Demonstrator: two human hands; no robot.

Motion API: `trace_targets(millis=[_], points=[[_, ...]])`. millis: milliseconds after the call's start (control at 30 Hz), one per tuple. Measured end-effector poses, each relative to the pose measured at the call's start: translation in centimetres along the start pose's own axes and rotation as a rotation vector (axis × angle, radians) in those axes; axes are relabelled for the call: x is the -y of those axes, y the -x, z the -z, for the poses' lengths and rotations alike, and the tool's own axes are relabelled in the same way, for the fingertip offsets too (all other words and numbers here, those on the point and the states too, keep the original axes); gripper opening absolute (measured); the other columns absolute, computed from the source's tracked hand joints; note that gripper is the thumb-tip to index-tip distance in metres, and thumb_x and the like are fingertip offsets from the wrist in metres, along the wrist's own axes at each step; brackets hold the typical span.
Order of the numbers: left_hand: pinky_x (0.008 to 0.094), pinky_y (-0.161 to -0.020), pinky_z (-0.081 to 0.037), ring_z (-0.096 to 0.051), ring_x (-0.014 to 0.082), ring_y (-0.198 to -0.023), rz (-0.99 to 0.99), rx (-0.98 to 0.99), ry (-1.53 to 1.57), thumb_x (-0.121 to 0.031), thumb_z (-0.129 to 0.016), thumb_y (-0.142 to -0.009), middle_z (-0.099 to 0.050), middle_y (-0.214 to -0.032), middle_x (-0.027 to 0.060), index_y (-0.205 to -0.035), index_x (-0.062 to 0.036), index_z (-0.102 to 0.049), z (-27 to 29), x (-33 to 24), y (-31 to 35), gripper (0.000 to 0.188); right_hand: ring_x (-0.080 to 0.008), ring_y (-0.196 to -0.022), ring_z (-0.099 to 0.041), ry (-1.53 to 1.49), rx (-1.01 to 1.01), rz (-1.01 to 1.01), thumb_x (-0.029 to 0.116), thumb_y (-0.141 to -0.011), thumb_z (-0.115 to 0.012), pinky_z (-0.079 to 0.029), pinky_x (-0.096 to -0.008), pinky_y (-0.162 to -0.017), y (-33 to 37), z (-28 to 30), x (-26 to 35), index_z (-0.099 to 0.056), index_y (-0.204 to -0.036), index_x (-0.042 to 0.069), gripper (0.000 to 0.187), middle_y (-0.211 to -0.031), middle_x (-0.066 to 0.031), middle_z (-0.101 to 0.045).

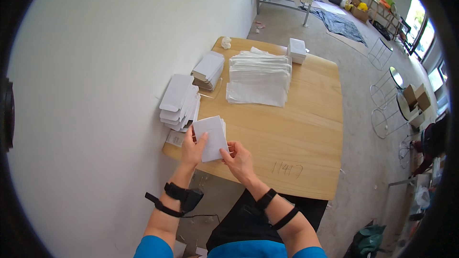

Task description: Insert stacks of white paper sheets or filters into small cardboard boxes.

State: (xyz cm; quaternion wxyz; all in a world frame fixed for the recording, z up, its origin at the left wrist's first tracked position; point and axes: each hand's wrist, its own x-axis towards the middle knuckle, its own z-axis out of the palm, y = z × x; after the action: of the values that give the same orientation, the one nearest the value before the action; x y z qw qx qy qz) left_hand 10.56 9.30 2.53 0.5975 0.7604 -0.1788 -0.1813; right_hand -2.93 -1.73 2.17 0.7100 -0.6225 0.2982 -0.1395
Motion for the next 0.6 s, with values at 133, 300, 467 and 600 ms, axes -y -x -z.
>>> trace_targets(millis=[133, 300, 467, 600], points=[[0.0407, -0.096, -0.046, -0.058, 0.0334, -0.112, -0.133, -0.059, -0.419, -0.029, -0.07, -0.09, -0.061, -0.117, 0.0215, -0.133, 0.0064, -0.052, 0.6, 4.4, -3.7, 0.058, -0.012, -0.084, -0.067, 0.26, -0.057, 0.001, 0.019, -0.094, -0.07, -0.054, -0.0247, -0.07, -2.6, -1.3, -1.6, -0.064, -0.11, -0.004, 0.029, -0.1, -0.0127, -0.069], [0.0377, -0.104, -0.042, -0.055, 0.0314, -0.12, -0.333, -0.229, -0.561, -0.04, -0.063, -0.095, -0.059, -0.124, 0.021, -0.137, 0.0068, -0.049, 2.0, 9.0, -3.6, 0.064, -0.0274, -0.101, -0.065, 0.387, -0.245, 0.074, 0.038, -0.097, -0.063, -0.052, -0.0368, -0.087, -3.8, -1.3, -1.8, -0.065, -0.114, -0.003, 0.045, -0.12, -0.0218, -0.065], [0.0345, -0.114, -0.034, -0.043, 0.0192, -0.136, 0.369, 0.336, 0.524, -0.066, -0.035, -0.1, -0.045, -0.149, 0.0084, -0.148, -0.0058, -0.041, 4.8, 8.4, -2.7, 0.077, -0.0296, -0.128, -0.048, -0.069, -0.022, -0.057, 0.058, -0.103, -0.038, -0.037, -0.0367, -0.107, -5.9, -1.8, -4.4, -0.049, -0.136, -0.004, 0.071, -0.136, -0.0231, -0.053], [0.0347, -0.115, -0.033, -0.042, 0.0182, -0.137, 0.437, 0.408, 0.509, -0.067, -0.032, -0.1, -0.046, -0.148, 0.0061, -0.151, -0.0077, -0.035, 1.9, 5.2, -2.3, 0.079, -0.0288, -0.132, -0.044, -0.073, 0.158, -0.05, 0.064, -0.102, -0.033, -0.032, -0.0379, -0.112, -7.1, -3.4, -5.3, -0.031, -0.146, -0.005, 0.081, -0.139, -0.0247, -0.047]])
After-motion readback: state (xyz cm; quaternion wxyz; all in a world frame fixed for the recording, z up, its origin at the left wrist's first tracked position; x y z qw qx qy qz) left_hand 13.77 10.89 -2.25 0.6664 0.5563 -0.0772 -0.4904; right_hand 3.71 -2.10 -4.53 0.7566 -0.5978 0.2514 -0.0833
